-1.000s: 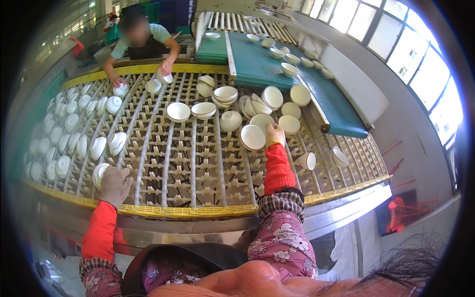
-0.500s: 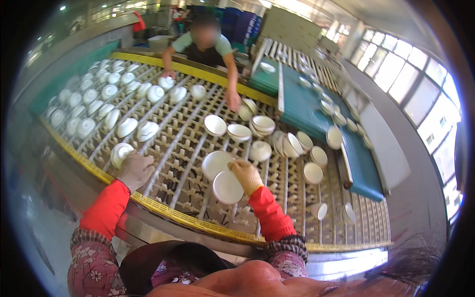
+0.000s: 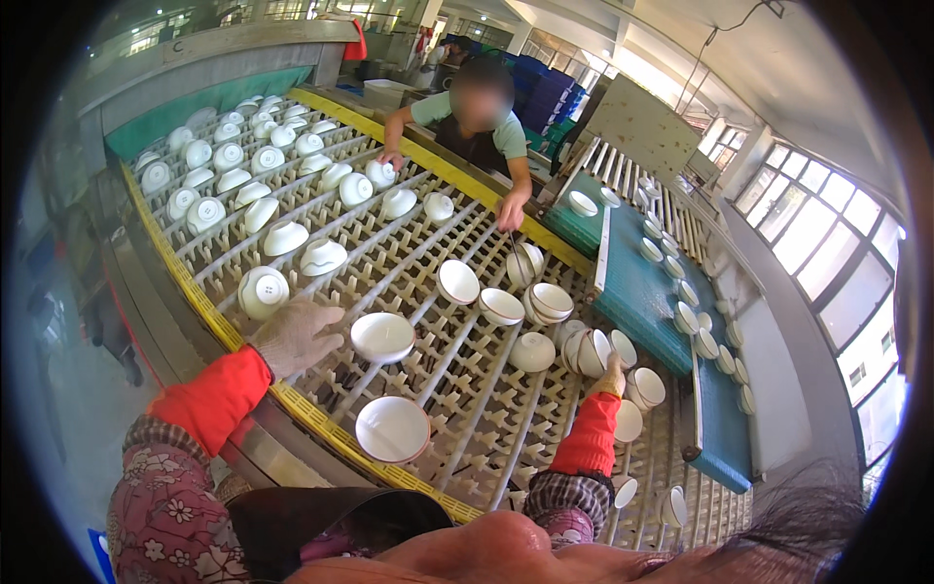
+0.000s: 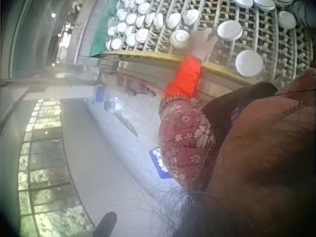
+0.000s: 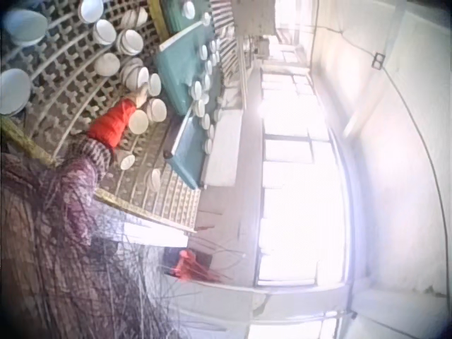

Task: The person sorts ceramic bowls on a specialized sorting rack by hand, picking them up from the lower conveyor and placing them into open slots on the rack while another person works opposite them.

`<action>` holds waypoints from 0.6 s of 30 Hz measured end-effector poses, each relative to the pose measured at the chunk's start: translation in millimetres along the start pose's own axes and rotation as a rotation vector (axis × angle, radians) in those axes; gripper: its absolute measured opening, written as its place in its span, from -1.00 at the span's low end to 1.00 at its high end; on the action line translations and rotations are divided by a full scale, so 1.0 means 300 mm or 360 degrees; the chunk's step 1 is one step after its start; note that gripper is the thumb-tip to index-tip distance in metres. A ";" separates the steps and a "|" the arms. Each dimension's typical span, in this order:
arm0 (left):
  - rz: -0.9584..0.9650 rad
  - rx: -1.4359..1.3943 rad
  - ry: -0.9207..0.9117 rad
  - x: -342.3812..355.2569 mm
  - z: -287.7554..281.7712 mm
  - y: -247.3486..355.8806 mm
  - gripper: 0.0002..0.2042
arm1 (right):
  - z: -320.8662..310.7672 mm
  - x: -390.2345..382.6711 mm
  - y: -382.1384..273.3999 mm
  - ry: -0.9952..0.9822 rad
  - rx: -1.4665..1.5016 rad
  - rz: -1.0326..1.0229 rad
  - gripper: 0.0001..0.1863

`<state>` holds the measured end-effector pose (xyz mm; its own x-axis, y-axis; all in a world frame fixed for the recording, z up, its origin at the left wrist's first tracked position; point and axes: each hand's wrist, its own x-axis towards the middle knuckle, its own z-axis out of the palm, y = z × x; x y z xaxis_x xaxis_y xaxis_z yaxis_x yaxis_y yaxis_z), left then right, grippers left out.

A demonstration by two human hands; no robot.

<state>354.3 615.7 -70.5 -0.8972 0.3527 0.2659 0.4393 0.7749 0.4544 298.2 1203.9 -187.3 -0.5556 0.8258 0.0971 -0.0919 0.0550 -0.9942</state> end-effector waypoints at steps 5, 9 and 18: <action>0.0506 0.0145 0.0115 0.035 0.046 0.087 -0.57 | 0.009 0.167 0.181 -0.0217 -0.0494 -0.0674 -0.59; 0.0755 0.0389 0.0006 -0.016 0.095 0.114 -0.48 | 0.176 -0.069 -0.018 -0.0634 0.0202 -0.0256 -0.53; 0.0238 0.0248 -0.0113 0.055 0.180 0.161 -0.74 | 0.075 0.022 -0.003 -0.0455 -0.0670 -0.0256 -0.56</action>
<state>358.1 687.4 -90.1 -0.8258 0.5018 0.2574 0.5605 0.7807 0.2763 275.9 1196.6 -184.8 -0.7701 0.6058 0.1999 0.1124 0.4373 -0.8923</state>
